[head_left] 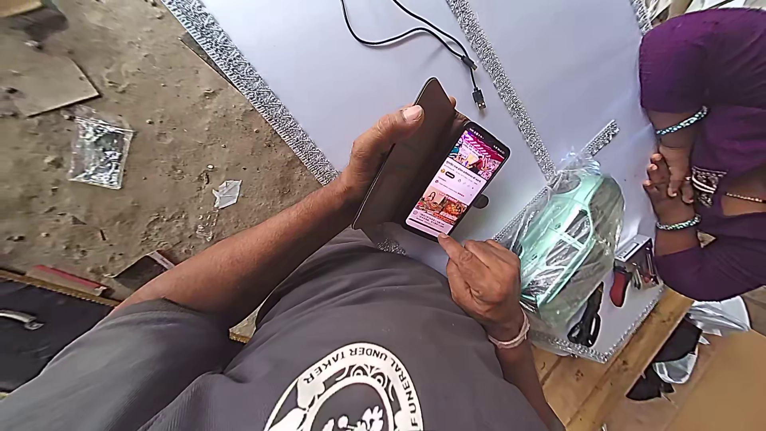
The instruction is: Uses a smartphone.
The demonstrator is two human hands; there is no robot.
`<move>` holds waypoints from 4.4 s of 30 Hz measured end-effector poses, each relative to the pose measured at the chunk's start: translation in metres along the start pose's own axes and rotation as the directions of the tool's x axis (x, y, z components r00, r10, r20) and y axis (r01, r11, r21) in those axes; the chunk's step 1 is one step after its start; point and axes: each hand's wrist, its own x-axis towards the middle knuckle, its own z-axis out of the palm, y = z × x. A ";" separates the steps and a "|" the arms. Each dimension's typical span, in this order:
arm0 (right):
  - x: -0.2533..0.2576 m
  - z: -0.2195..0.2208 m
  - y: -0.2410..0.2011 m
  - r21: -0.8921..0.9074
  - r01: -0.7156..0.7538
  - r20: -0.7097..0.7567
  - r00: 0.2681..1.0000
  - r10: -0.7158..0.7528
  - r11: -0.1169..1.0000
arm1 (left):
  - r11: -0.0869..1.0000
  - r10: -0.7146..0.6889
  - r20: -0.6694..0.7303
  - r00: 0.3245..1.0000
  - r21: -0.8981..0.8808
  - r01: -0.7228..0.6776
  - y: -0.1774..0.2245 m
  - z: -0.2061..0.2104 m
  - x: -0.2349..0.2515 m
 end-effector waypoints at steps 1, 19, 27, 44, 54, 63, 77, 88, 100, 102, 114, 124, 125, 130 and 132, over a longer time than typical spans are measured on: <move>0.000 -0.001 0.000 0.007 -0.006 -0.002 1.000 0.006 1.000 | 1.000 0.005 0.018 1.000 -0.005 -0.005 0.000 0.000 0.000; 0.005 -0.025 -0.015 0.298 -0.332 -0.254 0.876 0.409 0.895 | 1.000 0.008 0.006 1.000 -0.007 -0.008 0.002 0.003 0.000; 0.005 -0.021 -0.016 0.789 -0.383 -0.070 0.722 0.689 0.481 | 1.000 -0.015 0.011 1.000 0.028 0.015 0.003 -0.001 0.000; 0.009 -0.010 -0.013 0.860 -0.508 0.268 0.548 0.793 0.060 | 0.999 -0.003 -0.003 1.000 0.032 0.003 0.002 0.000 -0.001; 0.011 -0.006 -0.014 0.888 -0.459 0.336 0.586 0.737 -0.040 | 1.000 0.007 0.007 1.000 0.006 -0.007 0.002 0.001 0.000; 0.009 -0.002 -0.010 0.879 -0.472 0.366 0.584 0.725 -0.064 | 0.999 -0.006 -0.023 1.000 0.047 0.007 0.003 0.003 -0.003; 0.012 -0.001 -0.009 0.894 -0.425 0.372 0.530 0.762 -0.142 | 0.999 -0.004 -0.025 1.000 0.035 0.005 0.003 0.002 -0.001; 0.014 -0.005 -0.007 0.887 -0.421 0.411 0.537 0.737 -0.189 | 1.000 -0.019 -0.007 1.000 0.011 0.019 0.002 -0.002 -0.002; 0.014 -0.006 -0.005 0.877 -0.444 0.428 0.543 0.723 -0.186 | 1.000 0.019 0.006 1.000 0.020 -0.019 0.003 -0.001 -0.001; 0.013 -0.006 -0.004 0.877 -0.444 0.429 0.548 0.718 -0.186 | 1.000 0.013 0.011 1.000 0.016 -0.013 0.002 -0.001 -0.001; 0.011 -0.005 -0.004 0.881 -0.438 0.422 0.554 0.718 -0.179 | 0.996 0.011 0.205 0.979 -0.093 0.008 -0.006 -0.044 -0.006; 0.011 -0.006 -0.003 0.874 -0.451 0.426 0.533 0.731 -0.181 | 1.000 0.013 0.008 1.000 0.016 -0.013 0.001 -0.007 -0.001; 0.010 -0.005 -0.002 0.874 -0.453 0.423 0.529 0.736 -0.177 | 1.000 0.017 0.067 0.998 -0.009 -0.017 -0.002 -0.018 -0.002; 0.010 -0.004 -0.003 0.866 -0.474 0.417 0.505 0.756 -0.160 | 1.000 0.011 0.020 1.000 0.002 -0.011 0.000 -0.007 -0.002; 0.010 -0.004 -0.003 0.868 -0.473 0.411 0.508 0.757 -0.153 | 1.000 0.004 0.011 1.000 0.016 -0.004 0.003 -0.001 -0.002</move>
